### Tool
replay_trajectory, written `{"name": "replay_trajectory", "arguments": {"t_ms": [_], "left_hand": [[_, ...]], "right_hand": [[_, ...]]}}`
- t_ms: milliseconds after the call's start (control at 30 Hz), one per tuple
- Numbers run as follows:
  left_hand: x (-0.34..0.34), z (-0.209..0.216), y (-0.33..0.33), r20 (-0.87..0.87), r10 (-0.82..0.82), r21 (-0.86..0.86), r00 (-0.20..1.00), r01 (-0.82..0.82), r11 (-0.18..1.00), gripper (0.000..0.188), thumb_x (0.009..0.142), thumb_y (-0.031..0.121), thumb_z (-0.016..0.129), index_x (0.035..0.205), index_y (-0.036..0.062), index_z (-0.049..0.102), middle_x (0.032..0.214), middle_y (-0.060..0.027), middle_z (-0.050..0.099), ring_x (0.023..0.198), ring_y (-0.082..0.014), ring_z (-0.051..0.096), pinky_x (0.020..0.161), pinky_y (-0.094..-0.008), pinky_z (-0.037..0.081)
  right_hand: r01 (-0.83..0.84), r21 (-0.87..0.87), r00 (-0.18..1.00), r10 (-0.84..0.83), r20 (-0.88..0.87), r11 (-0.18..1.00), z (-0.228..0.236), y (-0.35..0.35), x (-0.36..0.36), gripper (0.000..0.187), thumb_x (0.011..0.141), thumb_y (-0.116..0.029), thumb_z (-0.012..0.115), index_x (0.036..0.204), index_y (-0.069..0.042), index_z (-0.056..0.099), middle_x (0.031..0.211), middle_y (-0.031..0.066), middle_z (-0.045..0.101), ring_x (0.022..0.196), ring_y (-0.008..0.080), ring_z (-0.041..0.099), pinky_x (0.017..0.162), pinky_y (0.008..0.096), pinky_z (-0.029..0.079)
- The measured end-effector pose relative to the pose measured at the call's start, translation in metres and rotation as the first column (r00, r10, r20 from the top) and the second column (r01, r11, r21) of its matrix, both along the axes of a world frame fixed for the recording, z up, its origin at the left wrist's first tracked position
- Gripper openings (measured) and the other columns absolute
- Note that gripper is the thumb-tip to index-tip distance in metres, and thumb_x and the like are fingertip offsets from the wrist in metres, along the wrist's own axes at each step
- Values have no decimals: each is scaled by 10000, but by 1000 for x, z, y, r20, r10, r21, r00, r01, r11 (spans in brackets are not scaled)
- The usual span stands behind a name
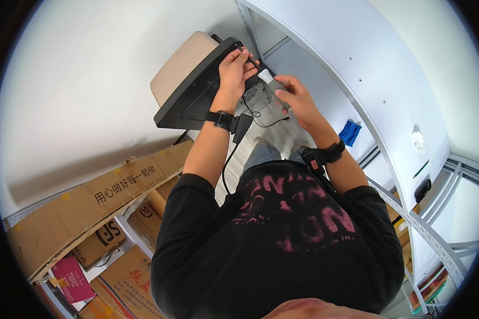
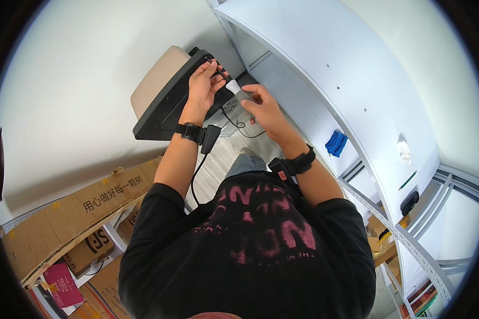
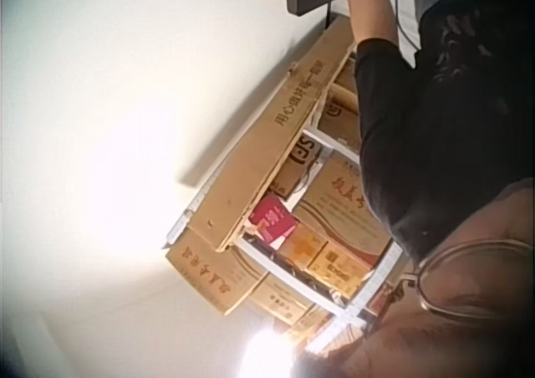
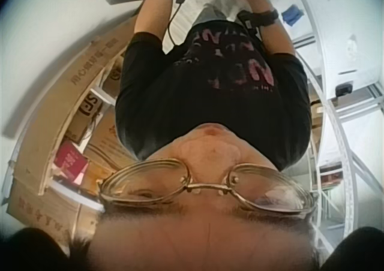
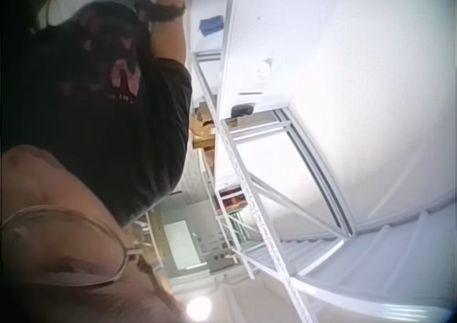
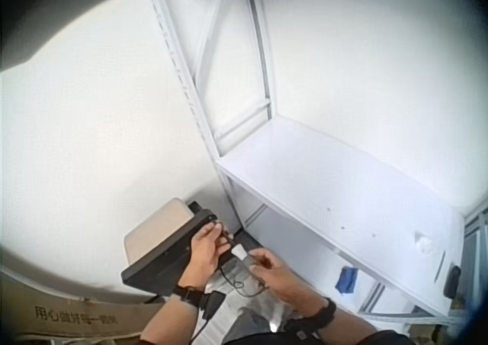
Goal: The person uses a screwdriver to remove screws from the back panel of a wall-mounted electronic device. They then detach the back panel and continue to remove screws from the main unit.
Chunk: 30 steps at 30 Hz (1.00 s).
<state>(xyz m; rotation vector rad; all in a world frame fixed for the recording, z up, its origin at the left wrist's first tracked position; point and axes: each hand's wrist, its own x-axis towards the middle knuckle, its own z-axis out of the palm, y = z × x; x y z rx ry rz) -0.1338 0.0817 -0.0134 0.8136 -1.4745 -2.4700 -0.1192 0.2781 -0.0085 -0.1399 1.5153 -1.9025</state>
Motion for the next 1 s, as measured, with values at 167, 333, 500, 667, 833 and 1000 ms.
{"name": "replay_trajectory", "arguments": {"t_ms": [167, 333, 500, 667, 833, 1000], "left_hand": [[-2, 1, 2, 32, 32, -23, 999, -32, 999, 104, 911, 148, 573, 965, 61, 592, 790, -32, 607, 688, -154, 640, 572, -234, 550], [-1, -3, 0, 2, 31, -26, 1000, -31, 999, 117, 909, 123, 570, 993, 46, 592, 812, -43, 617, 728, -165, 646, 605, -243, 555], [1, -4, -4, -12, 10, 30, 1000, -10, 1000, 123, 918, 103, 538, 1014, 39, 581, 872, -70, 637, 756, -184, 660, 620, -253, 563], [1, 6, -3, 17, 2, 38, 1000, -3, 999, 116, 918, 87, 519, 1012, 40, 569, 916, -95, 653, 763, -186, 665, 624, -258, 569], [1, 0, -3, 17, 29, 10, 999, -29, 1000, 106, 910, 72, 521, 1004, 42, 558, 920, -104, 662, 762, -184, 666, 627, -266, 573], [2, 0, -3, 4, 8, 36, 1000, -8, 999, 138, 915, 72, 488, 1037, 33, 541, 978, -131, 655, 785, -203, 667, 660, -282, 576]], "right_hand": [[42, 30, 984, -36, -174, 999, 0, -1, 0, 386, 829, -109, 627, 1186, -41, 498, 915, 25, 518, 751, 101, 505, 560, 243, 438], [-3, -336, 901, 148, 409, 942, 5, 9, -11, 407, 838, -86, 604, 1220, -39, 473, 963, 46, 545, 826, 135, 568, 591, 255, 455], [-32, -95, 973, 52, 225, 995, 8, 3, -5, 437, 827, -56, 589, 1244, -45, 459, 1004, 68, 560, 843, 150, 586, 662, 268, 477], [-30, -14, 999, 30, 13, 999, -7, 0, -1, 444, 822, -49, 587, 1246, -31, 456, 1013, 73, 564, 841, 152, 584, 682, 284, 489], [-6, -183, 949, 64, 309, 983, -7, 1, -10, 398, 830, -38, 569, 1216, -8, 477, 1003, 84, 576, 865, 159, 578, 695, 289, 488], [-39, -143, 987, 60, 149, 989, -14, 3, -7, 361, 835, -10, 546, 1193, -3, 492, 1004, 91, 580, 876, 160, 571, 714, 284, 486]]}}
